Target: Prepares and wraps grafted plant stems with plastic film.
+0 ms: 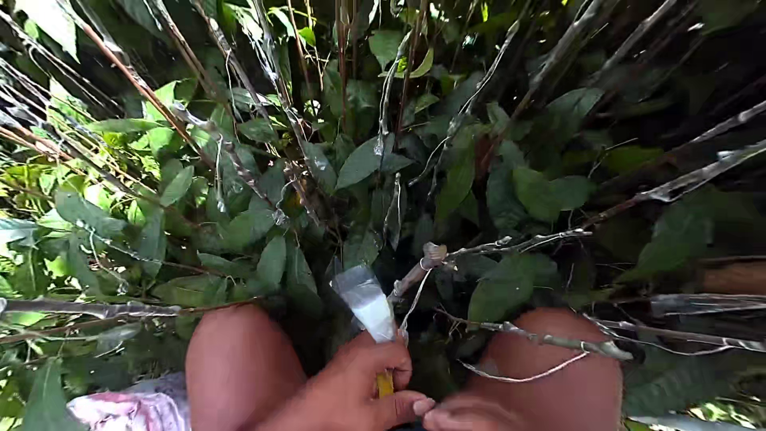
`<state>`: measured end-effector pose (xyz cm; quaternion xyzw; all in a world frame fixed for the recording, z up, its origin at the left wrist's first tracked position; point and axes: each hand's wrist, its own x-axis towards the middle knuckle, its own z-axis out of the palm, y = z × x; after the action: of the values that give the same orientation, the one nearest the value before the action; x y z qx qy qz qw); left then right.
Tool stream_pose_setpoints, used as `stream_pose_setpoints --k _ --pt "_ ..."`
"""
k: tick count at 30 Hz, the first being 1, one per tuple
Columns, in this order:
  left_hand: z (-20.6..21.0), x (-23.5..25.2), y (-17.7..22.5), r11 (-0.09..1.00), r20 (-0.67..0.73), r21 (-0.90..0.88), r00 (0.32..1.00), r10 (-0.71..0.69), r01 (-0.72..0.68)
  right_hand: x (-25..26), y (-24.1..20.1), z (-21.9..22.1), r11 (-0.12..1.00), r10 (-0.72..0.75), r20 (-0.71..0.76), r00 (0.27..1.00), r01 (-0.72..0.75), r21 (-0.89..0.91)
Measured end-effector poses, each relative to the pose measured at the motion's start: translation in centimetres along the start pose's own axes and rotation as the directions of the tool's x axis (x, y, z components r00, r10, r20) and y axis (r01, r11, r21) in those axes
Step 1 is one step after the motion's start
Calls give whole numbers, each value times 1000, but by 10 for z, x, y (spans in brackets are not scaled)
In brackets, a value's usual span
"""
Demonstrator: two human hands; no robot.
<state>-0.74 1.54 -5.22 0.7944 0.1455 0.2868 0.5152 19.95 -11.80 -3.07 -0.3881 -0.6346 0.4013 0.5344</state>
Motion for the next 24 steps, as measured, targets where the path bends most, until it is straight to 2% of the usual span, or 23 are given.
stream_pose_setpoints --k 5,12,14,17,20,22,24 --pt "-3 -2 -1 1000 56 10 998 11 -11 32 32 17 991 131 -225 966 -133 7" --pt "4 -9 11 999 153 -3 988 34 -34 52 44 29 983 166 -232 958 -142 118" --pt "6 -10 7 997 177 -59 982 67 -57 54 44 34 967 208 -262 942 -158 199" --pt "9 -11 -3 962 141 -259 982 122 -82 52 47 34 948 176 -292 940 -82 307" --pt "16 -14 -7 804 7 -592 997 76 -57 49 49 33 920 126 -315 941 8 392" --pt "15 -14 -1 621 -78 -783 996 -53 -28 49 45 31 875 153 -343 927 34 482" --pt "3 -15 8 512 -131 -859 975 -179 -22 51 36 26 791 227 -369 901 50 609"
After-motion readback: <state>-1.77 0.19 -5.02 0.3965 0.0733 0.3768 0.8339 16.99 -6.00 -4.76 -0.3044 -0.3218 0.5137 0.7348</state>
